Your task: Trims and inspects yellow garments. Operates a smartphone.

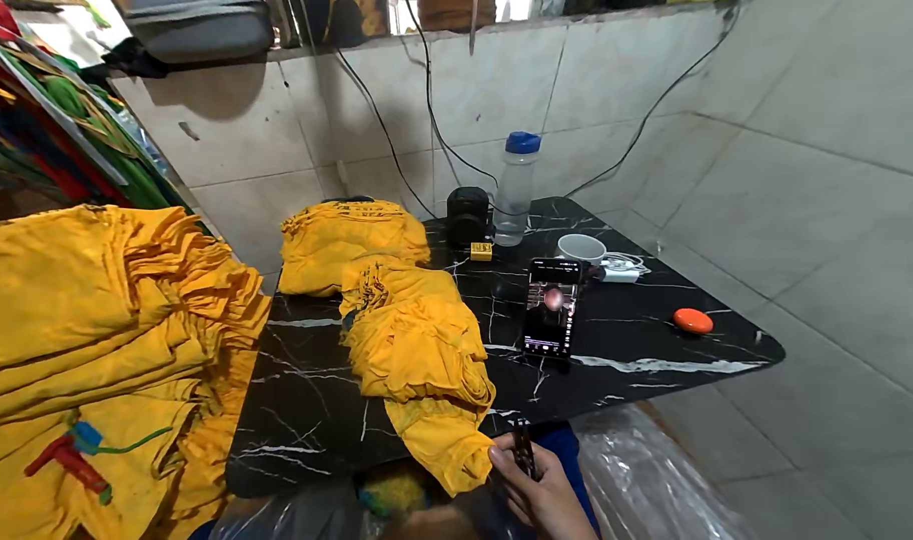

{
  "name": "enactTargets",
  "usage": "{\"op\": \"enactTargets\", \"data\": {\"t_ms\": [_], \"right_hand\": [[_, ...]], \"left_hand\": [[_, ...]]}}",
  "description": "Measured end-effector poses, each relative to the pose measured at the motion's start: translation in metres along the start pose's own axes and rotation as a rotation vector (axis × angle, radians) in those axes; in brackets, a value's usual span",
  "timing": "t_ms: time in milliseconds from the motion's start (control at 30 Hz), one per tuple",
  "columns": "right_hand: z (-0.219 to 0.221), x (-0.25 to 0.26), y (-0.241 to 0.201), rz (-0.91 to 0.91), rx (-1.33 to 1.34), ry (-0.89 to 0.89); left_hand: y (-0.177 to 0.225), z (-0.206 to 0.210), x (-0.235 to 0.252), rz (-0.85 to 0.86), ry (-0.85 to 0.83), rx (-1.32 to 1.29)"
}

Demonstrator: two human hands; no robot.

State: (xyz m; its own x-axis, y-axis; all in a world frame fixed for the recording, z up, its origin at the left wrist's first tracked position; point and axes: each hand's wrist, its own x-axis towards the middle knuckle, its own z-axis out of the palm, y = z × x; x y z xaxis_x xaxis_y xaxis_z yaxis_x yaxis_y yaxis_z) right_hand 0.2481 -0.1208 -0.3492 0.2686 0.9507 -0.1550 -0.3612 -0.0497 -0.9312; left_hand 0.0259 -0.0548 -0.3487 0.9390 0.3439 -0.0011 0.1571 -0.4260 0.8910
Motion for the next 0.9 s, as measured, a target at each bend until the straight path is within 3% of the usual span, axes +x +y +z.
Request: {"op": "enactTargets", "data": {"t_ms": [67,133,200,300,367,567,767,900], "right_hand": [[0.000,0.000,0.001,0.013,-0.004,-0.009],[0.002,-0.001,0.001,0.021,-0.022,-0.015],[0.004,-0.002,0.001,0.028,-0.026,-0.022],[0.007,-0.003,0.001,0.060,-0.024,-0.032],[0.009,-0.004,0.003,0.065,-0.029,-0.038],[0.012,-0.005,0.006,-0.021,-0.108,-0.032],[0.022,-0.010,0.009,-0.161,-0.243,-0.024],[0.022,-0.011,0.007,-0.227,-0.433,-0.041]], "left_hand": [[0.009,0.004,0.006,0.105,0.328,-0.054],[0.019,0.008,0.014,0.102,0.624,0.029],[0.018,0.014,0.024,0.087,0.757,0.203],[0.006,0.030,0.032,0.033,0.856,0.416],[0.003,0.039,0.036,0.019,0.941,0.409],[0.000,0.048,0.038,0.039,0.972,-0.341],[0.001,0.048,0.036,-0.002,1.103,-0.269],[-0.003,0.041,0.033,0.040,1.056,-0.319]]}}
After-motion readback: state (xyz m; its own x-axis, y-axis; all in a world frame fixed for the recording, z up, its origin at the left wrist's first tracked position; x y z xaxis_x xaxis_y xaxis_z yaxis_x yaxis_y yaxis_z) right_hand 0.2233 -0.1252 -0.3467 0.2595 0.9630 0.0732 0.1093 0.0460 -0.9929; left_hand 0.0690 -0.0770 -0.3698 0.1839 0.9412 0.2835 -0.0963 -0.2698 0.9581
